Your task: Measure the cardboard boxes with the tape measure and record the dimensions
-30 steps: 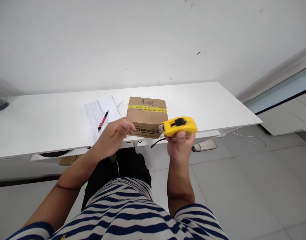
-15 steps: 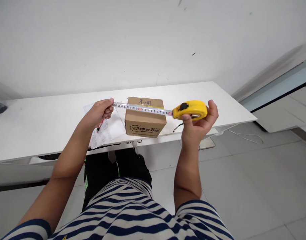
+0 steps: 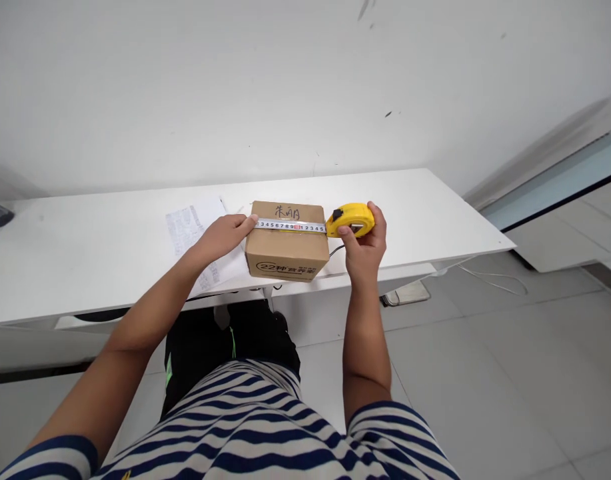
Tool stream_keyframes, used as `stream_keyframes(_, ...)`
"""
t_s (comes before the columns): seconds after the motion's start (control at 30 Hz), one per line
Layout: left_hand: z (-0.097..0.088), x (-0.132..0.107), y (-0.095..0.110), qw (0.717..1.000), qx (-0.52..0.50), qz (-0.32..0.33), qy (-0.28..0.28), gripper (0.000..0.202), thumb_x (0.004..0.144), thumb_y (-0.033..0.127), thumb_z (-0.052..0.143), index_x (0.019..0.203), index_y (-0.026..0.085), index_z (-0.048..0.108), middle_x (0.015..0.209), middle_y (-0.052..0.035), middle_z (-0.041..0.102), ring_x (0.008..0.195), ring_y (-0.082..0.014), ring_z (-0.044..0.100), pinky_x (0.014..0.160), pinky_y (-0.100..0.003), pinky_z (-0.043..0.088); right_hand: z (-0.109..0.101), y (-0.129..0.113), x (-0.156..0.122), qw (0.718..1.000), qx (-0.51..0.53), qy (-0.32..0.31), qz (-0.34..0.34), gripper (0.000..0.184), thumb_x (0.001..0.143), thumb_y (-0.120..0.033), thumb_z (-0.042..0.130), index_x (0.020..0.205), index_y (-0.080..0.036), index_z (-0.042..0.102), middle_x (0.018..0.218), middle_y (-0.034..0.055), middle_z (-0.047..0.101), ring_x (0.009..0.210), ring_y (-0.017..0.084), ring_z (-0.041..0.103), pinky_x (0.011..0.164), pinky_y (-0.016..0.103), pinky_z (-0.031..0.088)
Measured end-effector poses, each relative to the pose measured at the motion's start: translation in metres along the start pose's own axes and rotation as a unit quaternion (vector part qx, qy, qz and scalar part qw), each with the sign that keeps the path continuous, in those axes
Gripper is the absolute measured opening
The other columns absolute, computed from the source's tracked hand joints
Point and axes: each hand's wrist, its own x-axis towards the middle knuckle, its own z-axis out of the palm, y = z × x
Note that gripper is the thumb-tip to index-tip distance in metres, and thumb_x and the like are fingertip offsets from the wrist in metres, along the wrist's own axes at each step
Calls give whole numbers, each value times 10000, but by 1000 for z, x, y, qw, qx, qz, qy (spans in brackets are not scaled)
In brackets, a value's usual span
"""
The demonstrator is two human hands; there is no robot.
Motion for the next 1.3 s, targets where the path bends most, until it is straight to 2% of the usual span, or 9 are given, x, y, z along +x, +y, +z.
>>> stream_keyframes(0.13,6,3,8,999,32,-14,9,558,1039,664,332,733,216,464,833,-60,676,738,-200,569,660,-339,340,-1,3,1,1000,-9,-7,3,872,702,-703,828,1440,-320,565,1382,100,591,1253,296,640,1123,571,540)
stream_keyframes(0.37,7,8,-1,1000,-18,14,16,534,1050,623,335,759,213,515,873,-58,691,809,-210,591,713,-332,372,2,3,4,1000,-20,-6,12,901,680,-761,810,1422,-321,548,1429,109,560,1280,299,624,1141,574,527)
stream_keyframes(0.53,1,14,-5,988,-138,33,58,492,1017,551,481,669,203,469,670,3,490,638,-135,423,641,-303,301,3,-11,14,1000,3,8,16,931,635,-725,862,1409,-301,565,1355,104,604,1238,284,654,1100,541,563)
stream_keyframes(0.67,-17,-8,-5,962,-249,38,105,480,990,528,556,652,200,464,632,33,392,564,-96,305,581,-286,235,-8,-38,7,998,32,48,-5,922,650,-712,871,1407,-270,588,1296,102,630,1254,304,656,1102,557,564)
stream_keyframes(0.83,-16,-74,-12,951,-301,44,56,500,966,573,581,647,204,475,602,38,391,560,-96,324,559,-273,248,-14,-84,-53,995,64,11,-71,672,708,-607,909,1257,-348,622,1204,54,647,1143,277,694,985,473,612)
stream_keyframes(0.93,8,-108,-24,952,-301,32,-39,548,944,657,569,649,210,449,601,51,355,563,-95,301,553,-270,235,6,-104,-114,989,76,-92,-92,631,720,-534,927,1210,-366,568,1065,22,668,942,238,720,843,445,643)
stream_keyframes(1.03,38,-131,-41,951,-288,15,-112,546,967,682,494,689,213,470,646,40,412,606,-112,361,583,-273,284,34,-110,-175,978,124,-170,-4,582,757,-438,924,1180,-374,529,1060,11,694,937,219,729,832,415,641)
stream_keyframes(1.17,58,-147,-67,980,-191,-27,-40,522,1041,608,312,753,221,510,752,-11,595,719,-166,534,693,-310,383,60,-94,-216,958,91,-211,172,535,742,-449,921,1135,-320,582,1113,32,720,1020,221,732,913,412,630)
stream_keyframes(1.3,43,-142,-86,995,-12,-78,67,479,1032,606,382,829,234,605,777,-30,676,765,-208,621,725,-329,412,69,-66,-197,930,15,-279,237,607,708,-534,909,1181,-261,643,1174,78,736,1062,257,728,997,467,606)
